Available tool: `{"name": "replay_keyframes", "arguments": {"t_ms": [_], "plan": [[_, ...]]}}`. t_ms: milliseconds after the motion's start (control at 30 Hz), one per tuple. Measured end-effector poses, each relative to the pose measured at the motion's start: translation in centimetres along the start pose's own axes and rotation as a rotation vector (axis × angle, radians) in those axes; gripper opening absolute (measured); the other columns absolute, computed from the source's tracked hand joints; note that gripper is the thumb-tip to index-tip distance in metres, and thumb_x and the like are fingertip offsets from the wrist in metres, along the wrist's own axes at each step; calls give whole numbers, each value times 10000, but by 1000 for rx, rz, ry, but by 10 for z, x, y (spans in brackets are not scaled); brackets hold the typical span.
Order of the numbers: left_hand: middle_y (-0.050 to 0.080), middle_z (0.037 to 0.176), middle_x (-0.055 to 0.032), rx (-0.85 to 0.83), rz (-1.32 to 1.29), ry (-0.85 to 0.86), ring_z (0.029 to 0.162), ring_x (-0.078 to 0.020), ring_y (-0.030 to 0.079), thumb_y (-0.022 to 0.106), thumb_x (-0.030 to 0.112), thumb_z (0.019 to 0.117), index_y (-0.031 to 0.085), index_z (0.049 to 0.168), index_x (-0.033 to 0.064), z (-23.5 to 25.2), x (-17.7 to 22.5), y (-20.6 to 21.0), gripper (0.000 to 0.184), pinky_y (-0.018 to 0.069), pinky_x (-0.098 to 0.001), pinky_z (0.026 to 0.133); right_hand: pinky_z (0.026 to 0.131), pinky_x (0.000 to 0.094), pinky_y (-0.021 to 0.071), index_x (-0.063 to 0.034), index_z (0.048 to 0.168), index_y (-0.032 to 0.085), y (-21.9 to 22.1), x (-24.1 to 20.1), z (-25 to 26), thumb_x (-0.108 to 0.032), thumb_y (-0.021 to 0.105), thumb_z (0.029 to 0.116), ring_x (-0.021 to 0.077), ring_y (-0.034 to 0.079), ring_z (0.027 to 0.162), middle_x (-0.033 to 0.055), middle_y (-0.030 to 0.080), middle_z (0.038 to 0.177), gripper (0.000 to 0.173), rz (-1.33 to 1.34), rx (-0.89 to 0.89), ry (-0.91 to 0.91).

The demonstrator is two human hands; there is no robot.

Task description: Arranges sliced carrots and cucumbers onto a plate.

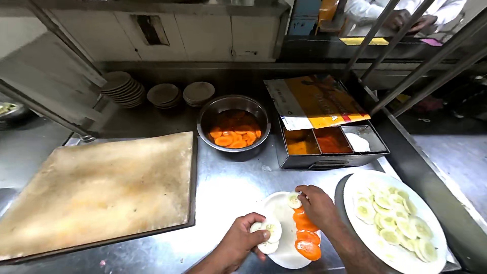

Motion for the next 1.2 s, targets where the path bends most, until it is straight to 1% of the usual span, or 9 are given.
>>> {"name": "replay_keyframes", "arguments": {"t_ms": [133, 267, 433, 633, 800, 933, 1033, 1100, 1200], "plan": [[720, 1045, -108, -19, 53, -22, 753, -195, 725, 665, 28, 939, 624, 1193, 16, 17, 1, 6, 257, 626, -342, 617, 754, 466, 586, -66, 1132, 745, -4, 12, -16, -168, 624, 983, 263, 687, 820, 113, 710, 945, 217, 169, 197, -51], [714, 1053, -101, -34, 136, -29, 765, -196, 726, 672, 51, 946, 622, 1198, 13, 34, 3, 14, 260, 634, -351, 641, 746, 321, 607, -81, 1209, 700, -4, -12, -46, -301, 640, 964, 118, 708, 835, 26, 735, 982, 335, 564, 31, 17], [707, 1068, -105, -62, 170, -31, 786, -205, 732, 685, 46, 940, 616, 1202, 11, 45, 3, 23, 273, 643, -363, 674, 677, 257, 600, -72, 1145, 706, 7, -21, -58, -164, 681, 893, 82, 699, 754, -12, 734, 899, 269, 756, 67, 56], [672, 1208, -153, -44, 30, -37, 928, -252, 727, 605, -51, 914, 575, 1307, -15, 37, 1, 9, 396, 639, -410, 784, 731, 319, 601, -94, 1100, 717, -1, -1, -44, -139, 664, 938, 121, 711, 787, 30, 738, 924, 177, 533, 77, 236], [655, 1267, -170, -34, 1, -39, 980, -270, 726, 575, -82, 921, 530, 1376, -24, 35, -1, 6, 462, 636, -427, 831, 832, 481, 580, -53, 1177, 723, 9, -10, -35, -140, 605, 993, 274, 712, 874, 133, 735, 989, 235, 205, -8, 141], [659, 1261, -163, -22, 21, -54, 946, -268, 735, 605, -85, 917, 549, 1363, -8, 39, -1, 8, 456, 647, -421, 792, 816, 548, 580, -35, 1133, 739, 13, -9, -37, -129, 665, 957, 354, 712, 909, 168, 723, 970, 213, 38, 125, 63], [663, 1251, -147, -15, 63, -57, 926, -254, 734, 627, -76, 911, 568, 1346, 8, 42, 2, 13, 447, 649, -409, 769, 689, 421, 599, -61, 1104, 741, 12, -5, -46, -260, 635, 960, 224, 698, 764, 86, 719, 897, 268, 179, 226, -19], [665, 1246, -140, -28, 93, -63, 919, -245, 733, 643, -64, 911, 574, 1340, 12, 45, 2, 17, 441, 648, -401, 767, 675, 313, 609, -81, 1186, 701, 12, -12, -55, -330, 627, 963, 111, 705, 744, 12, 738, 911, 342, 449, 108, 39], [676, 1216, -133, -47, 157, -67, 874, -227, 736, 675, -35, 905, 570, 1341, 14, 47, 2, 22, 451, 649, -377, 747, 651, 291, 605, -72, 1220, 665, 15, -24, -65, -186, 697, 907, 105, 700, 711, 5, 731, 889, 335, 682, 21, 159]]}}
Point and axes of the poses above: each hand's wrist, its own z-axis towards the middle knuckle, its own y-axis out of the palm, x = y × z, the point moved 2 cm from there along z, towards the middle knuckle
